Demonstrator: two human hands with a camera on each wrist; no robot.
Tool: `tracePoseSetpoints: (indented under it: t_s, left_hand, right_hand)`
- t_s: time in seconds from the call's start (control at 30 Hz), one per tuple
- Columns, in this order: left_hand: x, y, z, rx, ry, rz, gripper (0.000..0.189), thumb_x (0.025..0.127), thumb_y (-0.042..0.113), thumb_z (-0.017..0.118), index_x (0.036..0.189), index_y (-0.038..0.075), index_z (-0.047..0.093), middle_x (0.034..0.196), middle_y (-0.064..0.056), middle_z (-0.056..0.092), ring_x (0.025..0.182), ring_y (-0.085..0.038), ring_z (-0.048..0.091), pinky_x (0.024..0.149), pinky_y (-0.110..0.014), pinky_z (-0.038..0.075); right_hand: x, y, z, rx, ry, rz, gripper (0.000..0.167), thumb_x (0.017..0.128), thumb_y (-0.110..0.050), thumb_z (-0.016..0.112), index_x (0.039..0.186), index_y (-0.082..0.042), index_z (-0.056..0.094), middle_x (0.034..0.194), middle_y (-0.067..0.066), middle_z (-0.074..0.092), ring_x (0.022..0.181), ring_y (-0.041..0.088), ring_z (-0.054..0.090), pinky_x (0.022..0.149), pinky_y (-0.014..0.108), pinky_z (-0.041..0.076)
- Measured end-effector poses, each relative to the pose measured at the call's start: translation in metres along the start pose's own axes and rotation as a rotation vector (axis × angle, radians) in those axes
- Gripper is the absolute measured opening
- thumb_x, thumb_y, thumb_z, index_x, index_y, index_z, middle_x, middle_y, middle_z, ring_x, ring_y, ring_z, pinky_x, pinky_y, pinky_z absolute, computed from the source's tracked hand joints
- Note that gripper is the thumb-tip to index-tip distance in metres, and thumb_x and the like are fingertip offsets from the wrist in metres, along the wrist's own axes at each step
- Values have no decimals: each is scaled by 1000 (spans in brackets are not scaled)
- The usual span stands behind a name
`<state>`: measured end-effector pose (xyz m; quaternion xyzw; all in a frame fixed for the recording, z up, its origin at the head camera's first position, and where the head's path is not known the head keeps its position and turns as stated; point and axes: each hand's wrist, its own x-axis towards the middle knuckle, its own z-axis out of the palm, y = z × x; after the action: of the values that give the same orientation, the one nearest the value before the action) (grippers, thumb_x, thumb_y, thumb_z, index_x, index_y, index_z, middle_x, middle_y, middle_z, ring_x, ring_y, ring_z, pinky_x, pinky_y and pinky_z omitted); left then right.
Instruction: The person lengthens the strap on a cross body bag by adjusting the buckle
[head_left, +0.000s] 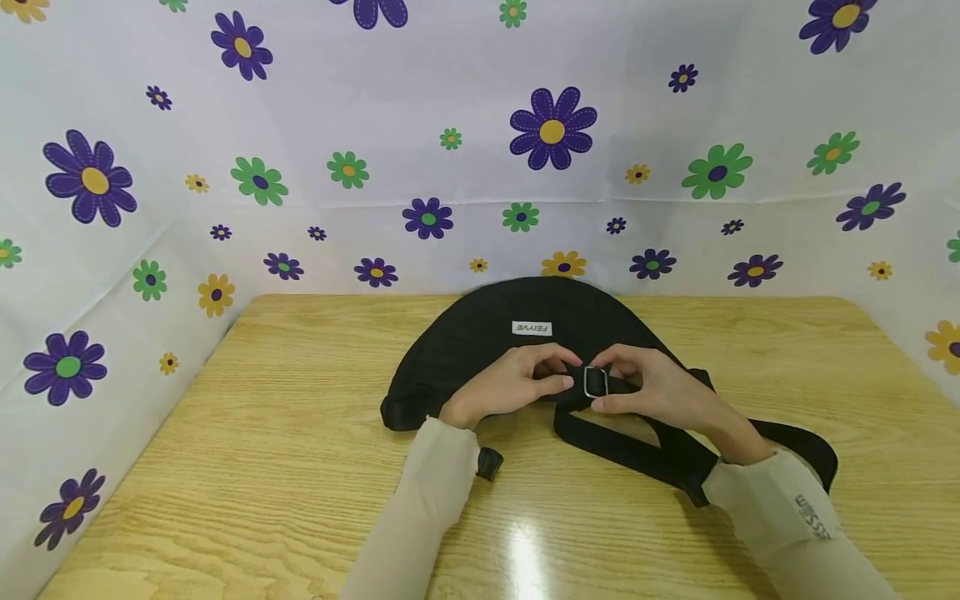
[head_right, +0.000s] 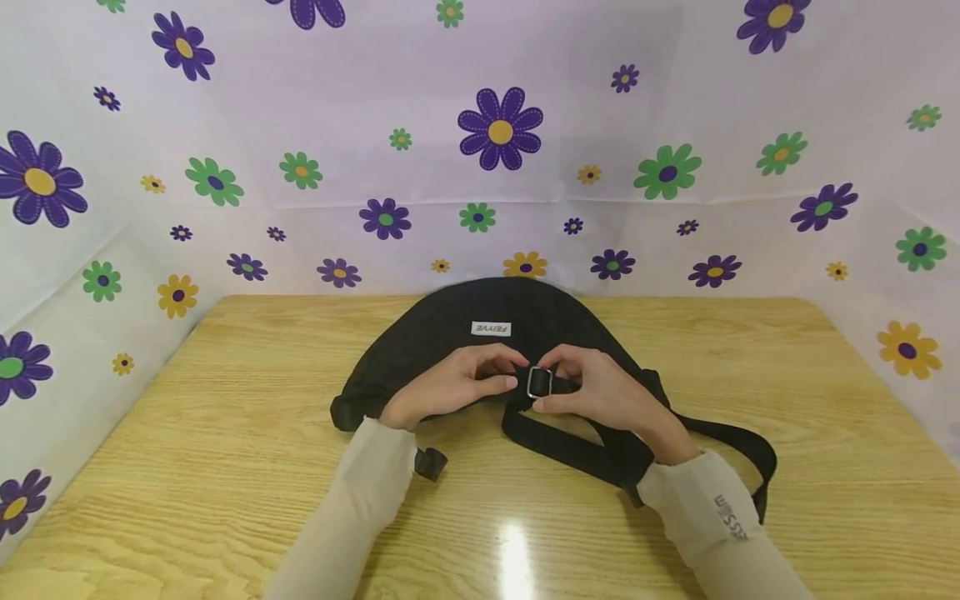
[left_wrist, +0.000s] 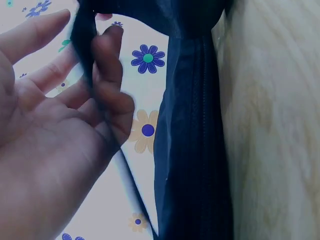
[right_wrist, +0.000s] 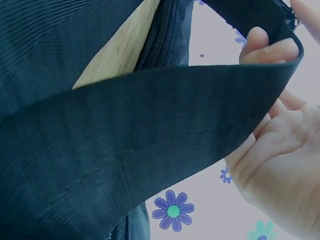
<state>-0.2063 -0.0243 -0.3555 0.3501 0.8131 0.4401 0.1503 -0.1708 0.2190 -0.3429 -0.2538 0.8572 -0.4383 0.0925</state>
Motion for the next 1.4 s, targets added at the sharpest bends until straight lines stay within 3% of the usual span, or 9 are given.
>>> tracePoseSetpoints:
  t_s: [0.3,0.5,0.73,0.93,1.07,1.27,1.4]
  left_hand:
    - [-1,-1,3,3,-11,-12,40,99,23,69,136,12,62,129,-10,63,118,-18,57,93,-28,46]
    - [-1,-2,4,-10,-2,-25,51,91,24,78,138,14,61,131,-9,62,119,-16,56,92,-26,47]
    - [-1,-1,7,-33,39,-6,49,90,20,80,135,11,63,122,-8,65,108,-14,59,87,-25,47]
    - [0,0,10,-67,53,0,46,90,19,80,133,10,65,121,-7,65,109,-13,58,89,-24,46]
    - [0,1,11,-84,60,12,45,89,19,80,131,10,66,121,-5,65,110,-12,58,91,-26,46]
    - [0,2,10,-73,76,38,43,90,18,80,130,9,67,123,-4,66,113,-13,57,95,-27,45]
    - [-1,2,10,-60,71,32,44,91,20,79,131,9,66,126,-5,65,116,-14,57,98,-27,44]
  right_hand:
    - [-2,9,-9,233,-72,55,43,94,-4,70,129,14,51,85,6,62,74,14,57,72,25,45]
    - [-2,19,-12,380,-79,-2,34,97,6,61,127,17,50,90,1,64,80,12,59,73,22,49]
    - [-2,24,-14,539,-140,-68,30,98,9,54,125,-4,60,98,4,67,79,13,63,72,23,54]
    - [-3,25,-15,582,-152,-56,37,98,12,53,121,-12,67,99,2,68,85,10,63,74,20,53]
    - [-3,23,-16,558,-124,3,33,97,9,57,117,-13,70,98,2,70,85,10,65,73,20,53]
    - [-3,22,-16,506,-85,114,24,97,5,60,106,-14,73,92,-2,72,77,8,61,60,19,45]
    - [-4,23,-16,511,-106,156,21,98,3,60,102,-12,74,88,-3,73,77,8,62,65,20,48]
